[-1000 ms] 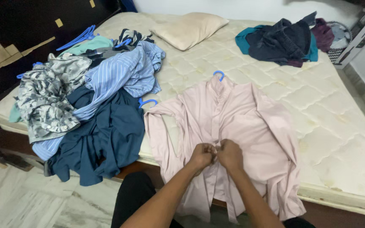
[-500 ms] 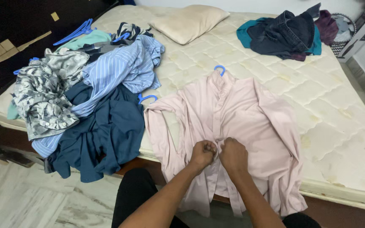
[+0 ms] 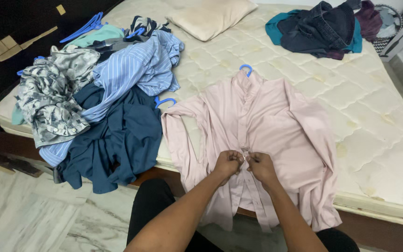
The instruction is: The person lays a pink shirt on a bed, buttons it, places it on a blue hanger, and hangs it in a wardrobe. The person handles the shirt and hanger by hand throughout the process.
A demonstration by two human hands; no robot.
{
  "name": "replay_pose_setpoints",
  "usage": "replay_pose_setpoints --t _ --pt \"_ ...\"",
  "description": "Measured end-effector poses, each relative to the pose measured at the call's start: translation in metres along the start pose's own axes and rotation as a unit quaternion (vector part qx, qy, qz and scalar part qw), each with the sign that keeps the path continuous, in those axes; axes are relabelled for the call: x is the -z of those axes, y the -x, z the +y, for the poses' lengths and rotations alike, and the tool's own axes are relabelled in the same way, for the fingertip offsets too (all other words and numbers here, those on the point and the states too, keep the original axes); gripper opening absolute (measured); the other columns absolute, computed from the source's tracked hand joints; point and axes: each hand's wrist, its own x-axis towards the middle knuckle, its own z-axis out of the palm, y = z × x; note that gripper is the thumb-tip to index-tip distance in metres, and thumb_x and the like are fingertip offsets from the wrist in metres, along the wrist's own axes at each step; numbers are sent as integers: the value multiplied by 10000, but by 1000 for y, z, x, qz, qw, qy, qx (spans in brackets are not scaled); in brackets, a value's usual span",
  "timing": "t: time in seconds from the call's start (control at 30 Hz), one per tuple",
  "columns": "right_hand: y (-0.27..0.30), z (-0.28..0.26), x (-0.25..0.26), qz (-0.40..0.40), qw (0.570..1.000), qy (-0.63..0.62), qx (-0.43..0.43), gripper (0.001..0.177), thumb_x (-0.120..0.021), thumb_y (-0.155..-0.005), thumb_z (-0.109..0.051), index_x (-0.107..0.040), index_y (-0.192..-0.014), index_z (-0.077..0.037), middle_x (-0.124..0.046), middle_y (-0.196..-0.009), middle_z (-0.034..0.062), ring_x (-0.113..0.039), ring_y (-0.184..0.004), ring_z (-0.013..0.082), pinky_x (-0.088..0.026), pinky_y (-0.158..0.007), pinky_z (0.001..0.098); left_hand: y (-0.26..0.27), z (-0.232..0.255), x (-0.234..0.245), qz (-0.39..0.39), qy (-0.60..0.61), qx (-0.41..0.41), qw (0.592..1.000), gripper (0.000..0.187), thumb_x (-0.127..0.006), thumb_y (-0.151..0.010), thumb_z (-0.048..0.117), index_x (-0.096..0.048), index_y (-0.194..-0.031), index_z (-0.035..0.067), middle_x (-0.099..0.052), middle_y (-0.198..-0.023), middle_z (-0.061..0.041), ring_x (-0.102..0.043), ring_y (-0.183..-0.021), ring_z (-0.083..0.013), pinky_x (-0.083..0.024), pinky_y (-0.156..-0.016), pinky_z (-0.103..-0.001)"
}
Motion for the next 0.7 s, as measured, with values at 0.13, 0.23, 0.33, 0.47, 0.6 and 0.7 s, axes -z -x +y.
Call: replay_pose_setpoints --t 0.13,0.23,0.33,0.47,0.6,0.7 --pt "2 0 0 2 1000 -21 -11 207 -637 -968 -122 -735 -911 52 -691 -756 55 -593 -615 112 -499 -594 269 -2 -1 -2 12 3 7 1000 57 -636 -939 -8 -653 -887 -21 -608 -700 -33 -500 -522 -109 -409 -452 -277" --pt "5 -6 -2 19 999 -1 -33 223 -650 -970 -129 -735 -900 65 -679 -747 82 -600 -623 121 -504 -599 283 -2 -4 -2 14 6 4 1000 69 -632 -943 1 -657 -882 -19 -613 -704 -34 -502 -523 -110 -411 -454 -276" --pt "6 -15 -4 42 996 74 -25 208 -662 -939 -149 -736 -913 44 -719 -742 116 -651 -612 161 -527 -604 309 -4 -8 -1 17 -1 0 1000 86 -617 -943 0 -658 -871 -22 -614 -707 -44 -515 -532 -115 -425 -465 -276" --pt "5 -23 -5 109 962 230 98 214 -674 -868 -146 -787 -916 29 -736 -787 199 -665 -686 206 -512 -650 343 -12 -11 0 30 8 -6 1000 87 -611 -918 -21 -659 -846 -28 -621 -709 -59 -527 -536 -125 -432 -473 -280" --pt "6 -29 -1 66 984 168 -8 268 -574 -905 -147 -738 -823 49 -729 -675 183 -708 -607 218 -540 -641 358 -15 -13 -2 40 13 -9 999 70 -608 -855 -75 -664 -849 -35 -644 -721 -55 -553 -543 -130 -442 -476 -283" --pt "5 -25 1 64 992 109 -24 273 -560 -895 -96 -713 -755 82 -706 -654 143 -696 -602 198 -555 -607 343 -15 -11 -4 59 -23 1 998 55 -631 -893 -26 -673 -860 -39 -633 -697 -55 -537 -531 -119 -440 -472 -275"
